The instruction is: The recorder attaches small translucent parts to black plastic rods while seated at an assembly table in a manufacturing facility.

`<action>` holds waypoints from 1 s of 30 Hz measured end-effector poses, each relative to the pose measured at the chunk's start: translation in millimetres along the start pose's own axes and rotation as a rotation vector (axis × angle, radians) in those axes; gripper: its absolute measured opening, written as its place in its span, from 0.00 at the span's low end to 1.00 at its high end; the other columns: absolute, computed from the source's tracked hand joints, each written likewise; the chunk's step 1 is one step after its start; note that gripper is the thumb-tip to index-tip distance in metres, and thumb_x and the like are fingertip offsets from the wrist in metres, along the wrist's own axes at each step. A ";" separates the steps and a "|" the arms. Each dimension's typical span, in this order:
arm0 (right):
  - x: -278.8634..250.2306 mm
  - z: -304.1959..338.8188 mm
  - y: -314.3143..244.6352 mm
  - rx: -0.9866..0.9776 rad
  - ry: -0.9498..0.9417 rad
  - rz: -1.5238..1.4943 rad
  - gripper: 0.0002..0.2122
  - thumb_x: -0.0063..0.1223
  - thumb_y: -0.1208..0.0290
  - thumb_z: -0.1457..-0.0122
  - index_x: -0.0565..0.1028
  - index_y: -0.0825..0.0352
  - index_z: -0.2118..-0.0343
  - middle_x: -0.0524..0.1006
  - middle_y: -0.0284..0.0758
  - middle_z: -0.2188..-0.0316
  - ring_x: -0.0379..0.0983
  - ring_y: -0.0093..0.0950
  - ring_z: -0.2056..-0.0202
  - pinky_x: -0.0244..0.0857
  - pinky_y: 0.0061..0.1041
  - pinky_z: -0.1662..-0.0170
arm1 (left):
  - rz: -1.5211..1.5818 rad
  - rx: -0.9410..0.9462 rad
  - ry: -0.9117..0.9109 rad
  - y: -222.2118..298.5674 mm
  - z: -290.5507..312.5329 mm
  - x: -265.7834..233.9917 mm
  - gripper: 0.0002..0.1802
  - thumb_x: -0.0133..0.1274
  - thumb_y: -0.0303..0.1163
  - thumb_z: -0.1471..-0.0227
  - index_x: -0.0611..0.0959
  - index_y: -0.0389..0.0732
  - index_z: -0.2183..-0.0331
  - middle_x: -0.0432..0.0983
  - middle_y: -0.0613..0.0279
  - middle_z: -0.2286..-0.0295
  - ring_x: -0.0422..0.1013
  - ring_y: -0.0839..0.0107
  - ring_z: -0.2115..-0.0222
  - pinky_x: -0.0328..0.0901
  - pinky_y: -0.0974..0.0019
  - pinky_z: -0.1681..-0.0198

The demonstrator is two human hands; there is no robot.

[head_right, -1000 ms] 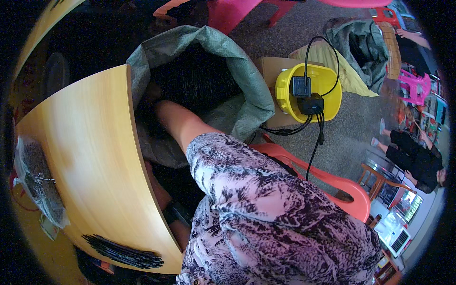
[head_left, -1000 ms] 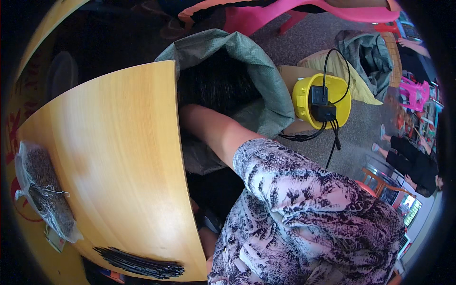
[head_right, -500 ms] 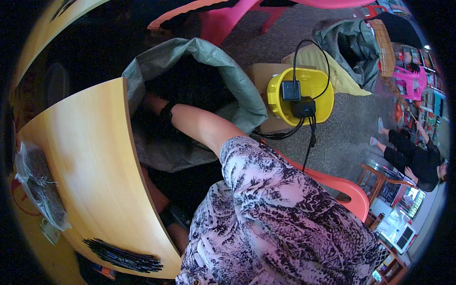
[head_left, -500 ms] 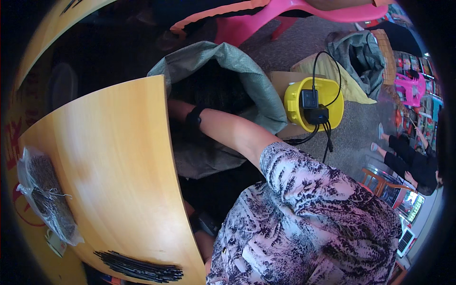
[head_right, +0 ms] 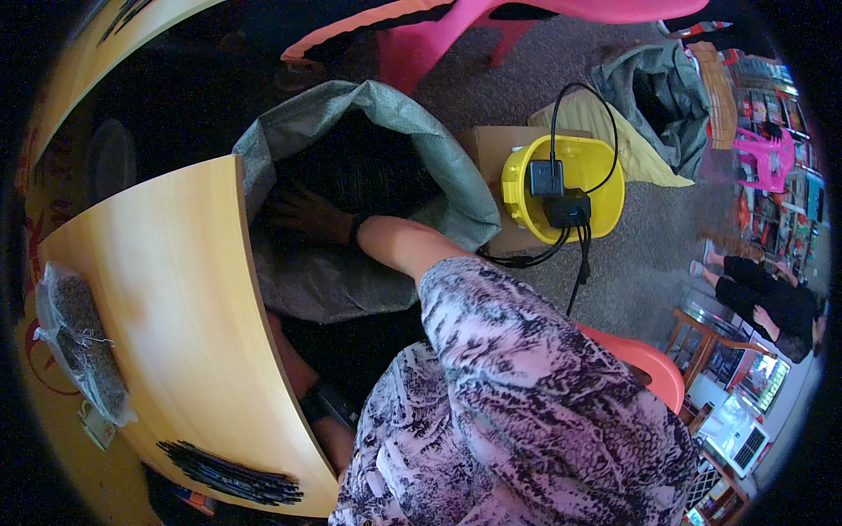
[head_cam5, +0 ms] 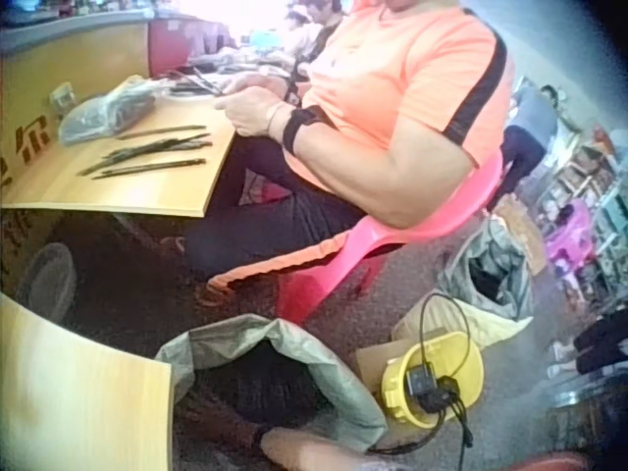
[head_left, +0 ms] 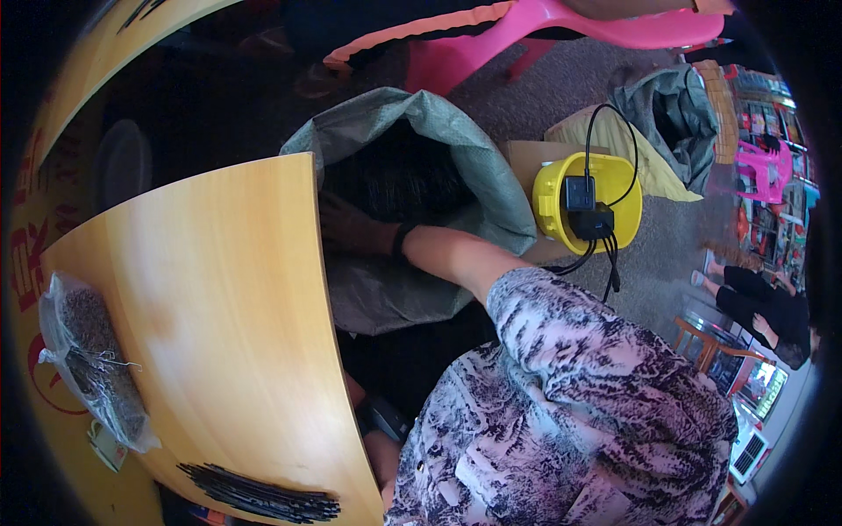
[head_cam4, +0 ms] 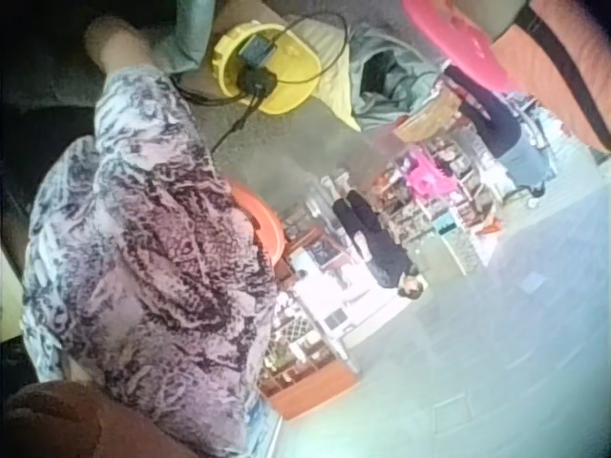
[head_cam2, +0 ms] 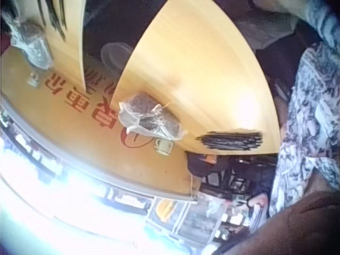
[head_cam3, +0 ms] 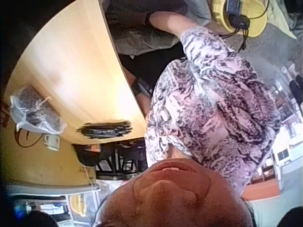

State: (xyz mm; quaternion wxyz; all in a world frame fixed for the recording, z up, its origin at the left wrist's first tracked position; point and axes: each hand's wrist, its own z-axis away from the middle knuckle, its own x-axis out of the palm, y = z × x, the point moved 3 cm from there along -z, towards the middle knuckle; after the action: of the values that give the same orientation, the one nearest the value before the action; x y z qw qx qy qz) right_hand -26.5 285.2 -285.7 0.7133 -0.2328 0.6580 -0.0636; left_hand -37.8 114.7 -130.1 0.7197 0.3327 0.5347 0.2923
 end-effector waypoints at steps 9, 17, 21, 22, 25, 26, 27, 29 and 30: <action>4.4 -14.8 6.2 0.051 -0.154 -0.108 0.26 0.42 0.53 0.48 0.60 0.60 0.47 0.57 0.38 0.45 0.45 0.38 0.42 0.33 0.44 0.39 | 0.059 -0.004 -0.015 12.6 -7.6 15.8 0.35 0.49 0.47 0.53 0.64 0.33 0.49 0.61 0.44 0.51 0.60 0.54 0.51 0.53 0.59 0.47; -56.2 23.1 33.3 0.004 0.033 -0.069 0.31 0.45 0.50 0.49 0.55 0.57 0.43 0.49 0.41 0.41 0.40 0.39 0.40 0.30 0.45 0.40 | 0.064 -0.018 -0.018 6.4 -4.0 15.4 0.34 0.48 0.46 0.52 0.65 0.32 0.49 0.61 0.44 0.51 0.60 0.55 0.51 0.53 0.59 0.47; -26.9 27.9 33.5 0.048 -0.072 0.023 0.30 0.44 0.50 0.49 0.56 0.57 0.44 0.49 0.40 0.41 0.40 0.38 0.39 0.30 0.48 0.40 | 0.051 -0.035 -0.008 4.4 -1.3 15.7 0.33 0.48 0.46 0.52 0.65 0.32 0.49 0.61 0.44 0.51 0.60 0.55 0.51 0.53 0.59 0.47; -23.2 29.7 33.0 0.021 0.008 0.031 0.30 0.44 0.50 0.49 0.56 0.57 0.44 0.49 0.40 0.41 0.40 0.38 0.39 0.30 0.48 0.40 | 0.050 -0.040 -0.011 4.1 -0.7 15.0 0.33 0.48 0.46 0.51 0.65 0.32 0.50 0.61 0.44 0.51 0.60 0.55 0.51 0.53 0.59 0.47; -15.1 31.4 35.8 0.035 0.037 0.034 0.29 0.44 0.50 0.49 0.56 0.56 0.44 0.49 0.40 0.41 0.40 0.38 0.39 0.30 0.48 0.40 | 0.051 -0.045 -0.009 4.4 0.2 14.7 0.33 0.48 0.45 0.51 0.65 0.32 0.50 0.61 0.44 0.51 0.60 0.55 0.51 0.53 0.59 0.47; -14.5 30.9 35.4 0.023 -0.005 0.034 0.29 0.43 0.50 0.48 0.56 0.56 0.44 0.49 0.40 0.41 0.40 0.38 0.39 0.29 0.49 0.40 | 0.055 -0.047 -0.009 4.7 1.1 14.4 0.33 0.47 0.45 0.51 0.65 0.32 0.50 0.61 0.44 0.51 0.60 0.55 0.51 0.53 0.59 0.47; -12.7 29.9 34.8 0.041 -0.125 0.050 0.29 0.43 0.50 0.48 0.56 0.56 0.44 0.49 0.40 0.41 0.40 0.38 0.39 0.29 0.49 0.40 | 0.055 -0.050 -0.006 4.5 1.4 13.3 0.33 0.47 0.45 0.51 0.65 0.32 0.50 0.61 0.44 0.51 0.60 0.55 0.51 0.53 0.59 0.47; -22.0 25.7 31.6 0.051 -0.067 -0.003 0.30 0.44 0.50 0.48 0.55 0.56 0.43 0.48 0.40 0.41 0.39 0.38 0.39 0.29 0.49 0.40 | 0.064 -0.044 -0.007 5.5 2.1 12.3 0.32 0.47 0.45 0.51 0.65 0.32 0.50 0.61 0.44 0.51 0.60 0.55 0.51 0.53 0.60 0.47; -23.4 24.0 31.3 0.114 -0.178 -0.039 0.31 0.44 0.50 0.49 0.54 0.56 0.43 0.48 0.40 0.41 0.38 0.38 0.39 0.28 0.49 0.40 | 0.063 -0.039 -0.011 5.8 2.1 12.3 0.32 0.47 0.45 0.51 0.65 0.32 0.50 0.61 0.44 0.51 0.60 0.55 0.51 0.53 0.60 0.47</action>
State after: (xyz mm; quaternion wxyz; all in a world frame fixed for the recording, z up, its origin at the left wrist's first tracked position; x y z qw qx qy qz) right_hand -12.9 328.1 -276.8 0.7796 -0.2093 0.5827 -0.0942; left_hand -33.0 127.4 -132.1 0.7193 0.3369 0.5142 0.3235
